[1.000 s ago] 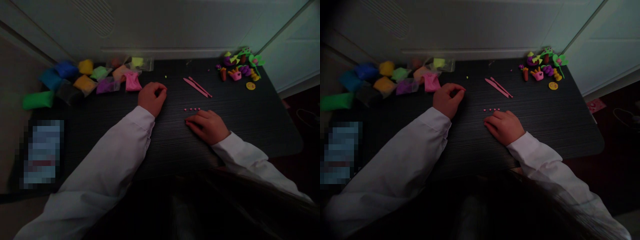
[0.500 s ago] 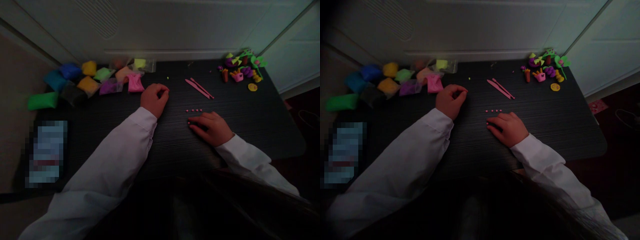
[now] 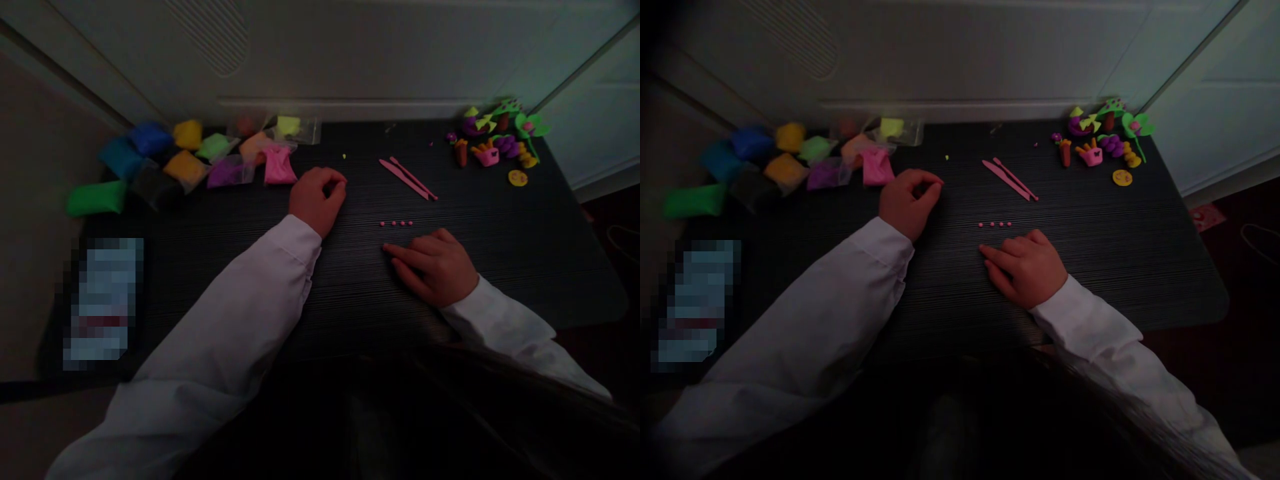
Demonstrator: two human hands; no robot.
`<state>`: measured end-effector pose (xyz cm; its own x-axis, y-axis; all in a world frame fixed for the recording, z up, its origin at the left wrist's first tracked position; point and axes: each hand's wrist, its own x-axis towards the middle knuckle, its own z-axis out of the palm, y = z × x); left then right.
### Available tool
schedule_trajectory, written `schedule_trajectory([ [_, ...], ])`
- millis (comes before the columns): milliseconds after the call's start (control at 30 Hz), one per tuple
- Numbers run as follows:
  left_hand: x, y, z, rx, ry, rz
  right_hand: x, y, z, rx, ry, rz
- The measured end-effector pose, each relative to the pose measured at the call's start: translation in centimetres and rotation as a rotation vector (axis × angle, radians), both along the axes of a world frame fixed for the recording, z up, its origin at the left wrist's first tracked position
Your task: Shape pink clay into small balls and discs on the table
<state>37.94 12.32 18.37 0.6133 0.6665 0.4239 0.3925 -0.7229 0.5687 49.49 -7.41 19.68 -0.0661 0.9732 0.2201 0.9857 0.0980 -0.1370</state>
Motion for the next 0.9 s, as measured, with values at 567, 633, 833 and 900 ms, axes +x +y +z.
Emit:
schedule_trajectory([
  [567,0.02,0.03,-0.02,0.004,-0.011,0.005,-0.44,-0.19,0.12,-0.025,-0.164,-0.026],
  [633,0.01,0.0,0.02,-0.001,-0.005,0.005,-0.46,-0.19,0.11,-0.024,-0.169,-0.025],
  [833,-0.02,-0.11,0.07,-0.011,0.006,0.005,-0.5,-0.17,0.12,-0.022,-0.177,-0.029],
  [900,-0.04,-0.13,0.06,-0.01,0.006,0.011,-0.51,-0.17,0.14,-0.027,-0.182,-0.029],
])
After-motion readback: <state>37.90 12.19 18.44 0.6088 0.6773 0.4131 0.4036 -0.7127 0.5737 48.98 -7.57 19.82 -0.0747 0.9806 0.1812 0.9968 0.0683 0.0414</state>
